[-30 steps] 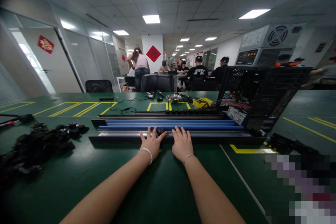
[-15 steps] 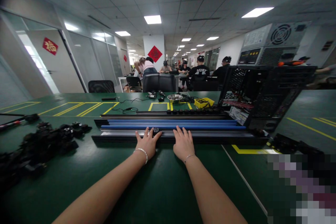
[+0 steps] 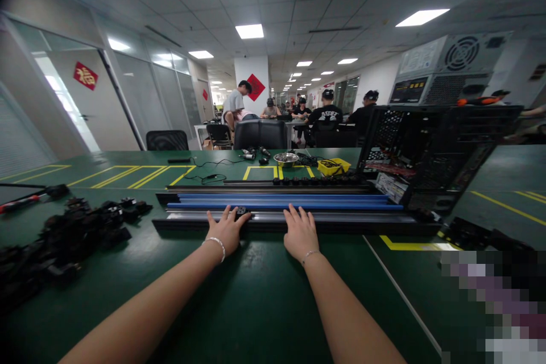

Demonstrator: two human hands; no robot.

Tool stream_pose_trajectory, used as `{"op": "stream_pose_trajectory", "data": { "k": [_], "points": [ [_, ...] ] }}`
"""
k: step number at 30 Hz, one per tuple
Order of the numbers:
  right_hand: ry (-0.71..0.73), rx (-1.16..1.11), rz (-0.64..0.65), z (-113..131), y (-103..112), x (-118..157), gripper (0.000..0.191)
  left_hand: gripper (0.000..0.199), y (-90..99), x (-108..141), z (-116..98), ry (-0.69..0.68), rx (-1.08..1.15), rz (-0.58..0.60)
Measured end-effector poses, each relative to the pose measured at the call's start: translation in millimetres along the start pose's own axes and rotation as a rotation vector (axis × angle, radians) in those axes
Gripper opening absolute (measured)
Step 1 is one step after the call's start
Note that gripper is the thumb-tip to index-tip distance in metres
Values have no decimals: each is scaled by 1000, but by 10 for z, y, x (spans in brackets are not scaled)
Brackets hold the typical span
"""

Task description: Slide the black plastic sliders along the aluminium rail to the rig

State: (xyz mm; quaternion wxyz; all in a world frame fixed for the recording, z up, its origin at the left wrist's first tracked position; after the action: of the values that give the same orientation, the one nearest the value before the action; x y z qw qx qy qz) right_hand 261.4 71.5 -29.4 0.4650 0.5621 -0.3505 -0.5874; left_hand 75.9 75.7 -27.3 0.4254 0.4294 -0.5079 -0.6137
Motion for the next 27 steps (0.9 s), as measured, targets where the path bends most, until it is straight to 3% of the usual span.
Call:
{"op": "stream_pose_trajectory", "data": {
  "k": [14,27],
  "points": [
    [-4,-1,-12,-16,-9,-14,64,68,-108,88,472,89,31,-12],
    [-8,4,4,-13,-3,-10,64,67,-58,178,659,142,11,24]
  ]
}}
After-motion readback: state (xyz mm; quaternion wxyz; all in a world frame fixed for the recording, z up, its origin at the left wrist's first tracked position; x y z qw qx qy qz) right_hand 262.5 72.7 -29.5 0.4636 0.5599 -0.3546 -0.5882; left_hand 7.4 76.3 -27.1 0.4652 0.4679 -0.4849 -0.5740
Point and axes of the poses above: each hand's wrist, its own x-axis away from the middle knuckle, its own y-axis out of the back of the hand, z = x × y, the point moved 9 cm from there along -x, towards the middle knuckle, and after that the axes turned 3 degrees about -y, right-handed, at the moved point
